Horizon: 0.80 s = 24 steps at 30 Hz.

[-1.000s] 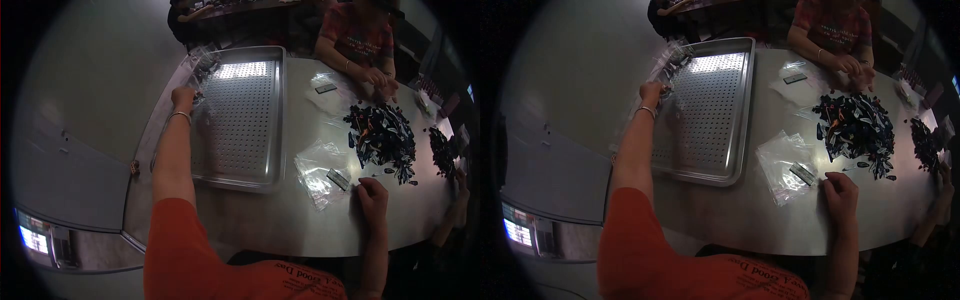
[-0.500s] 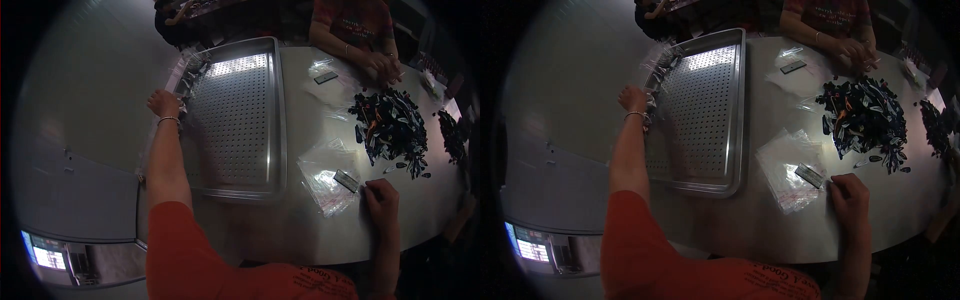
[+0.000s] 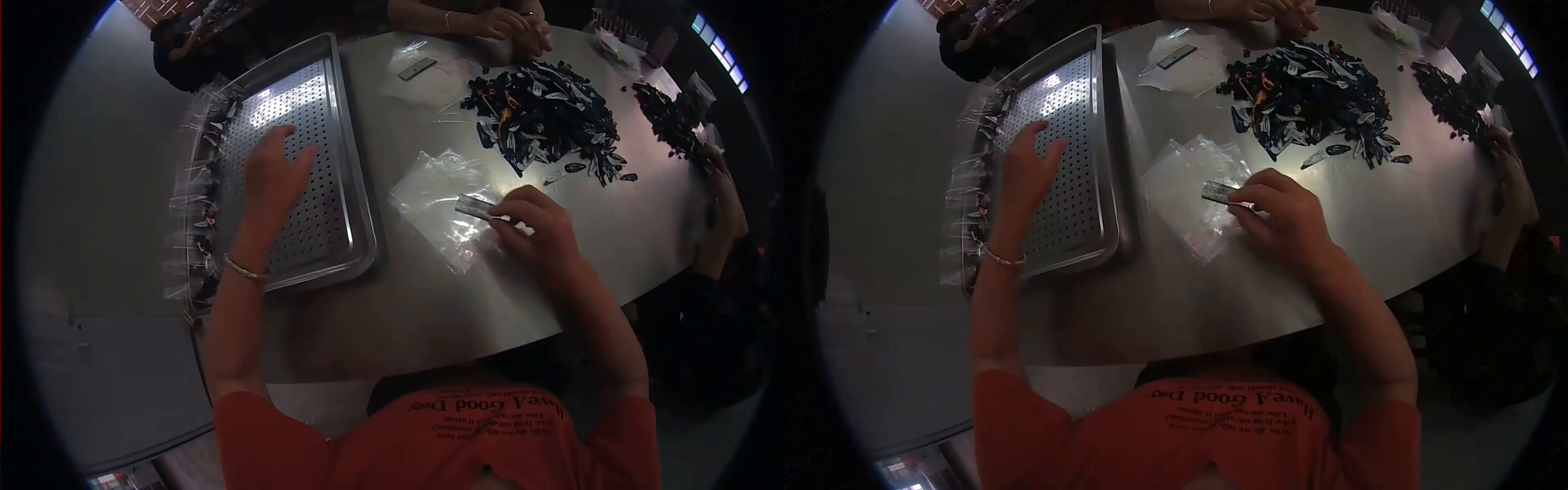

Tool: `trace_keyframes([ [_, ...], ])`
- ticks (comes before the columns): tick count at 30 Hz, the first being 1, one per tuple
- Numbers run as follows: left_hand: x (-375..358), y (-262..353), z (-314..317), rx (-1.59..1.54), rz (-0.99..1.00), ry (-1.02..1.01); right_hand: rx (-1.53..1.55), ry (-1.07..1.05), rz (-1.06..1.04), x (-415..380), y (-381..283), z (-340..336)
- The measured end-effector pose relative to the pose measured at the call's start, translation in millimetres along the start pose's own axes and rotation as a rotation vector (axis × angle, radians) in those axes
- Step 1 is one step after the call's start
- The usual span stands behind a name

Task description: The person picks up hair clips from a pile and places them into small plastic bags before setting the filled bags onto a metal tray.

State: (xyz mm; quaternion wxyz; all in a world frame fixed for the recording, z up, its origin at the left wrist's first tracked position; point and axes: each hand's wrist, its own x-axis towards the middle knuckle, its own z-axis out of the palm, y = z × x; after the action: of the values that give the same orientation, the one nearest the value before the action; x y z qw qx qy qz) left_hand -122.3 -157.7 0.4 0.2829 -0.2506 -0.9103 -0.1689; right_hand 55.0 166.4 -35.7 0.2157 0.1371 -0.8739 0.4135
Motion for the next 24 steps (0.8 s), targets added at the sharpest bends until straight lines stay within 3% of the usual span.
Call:
trace_keyframes([
  [3,-16,75,-3,-0.237,0.148,-0.089,-0.135,-0.097,-0.125,13,-8,15],
  [6,-33,116,7,-0.345,0.156,-0.201,-0.302,-0.096,-0.218,25,-3,35],
  [9,-50,131,32,-0.367,0.124,-0.235,-0.394,-0.061,-0.137,22,7,45],
  [11,-56,140,42,-0.269,0.151,-0.253,-0.118,-0.001,0.165,15,13,44],
  [15,-67,149,59,-0.127,0.156,-0.252,-0.245,-0.053,0.054,16,19,19],
  [17,-68,150,58,-0.133,0.140,-0.252,-0.210,-0.227,0.271,19,18,12],
  [21,-69,151,64,-0.183,0.101,-0.196,-0.126,-0.201,0.280,19,23,12],
  [23,-71,152,65,-0.194,0.088,-0.204,-0.006,-0.236,0.478,23,23,8],
  [24,-71,152,66,-0.207,0.068,-0.207,-0.003,-0.232,0.481,23,24,6],
])
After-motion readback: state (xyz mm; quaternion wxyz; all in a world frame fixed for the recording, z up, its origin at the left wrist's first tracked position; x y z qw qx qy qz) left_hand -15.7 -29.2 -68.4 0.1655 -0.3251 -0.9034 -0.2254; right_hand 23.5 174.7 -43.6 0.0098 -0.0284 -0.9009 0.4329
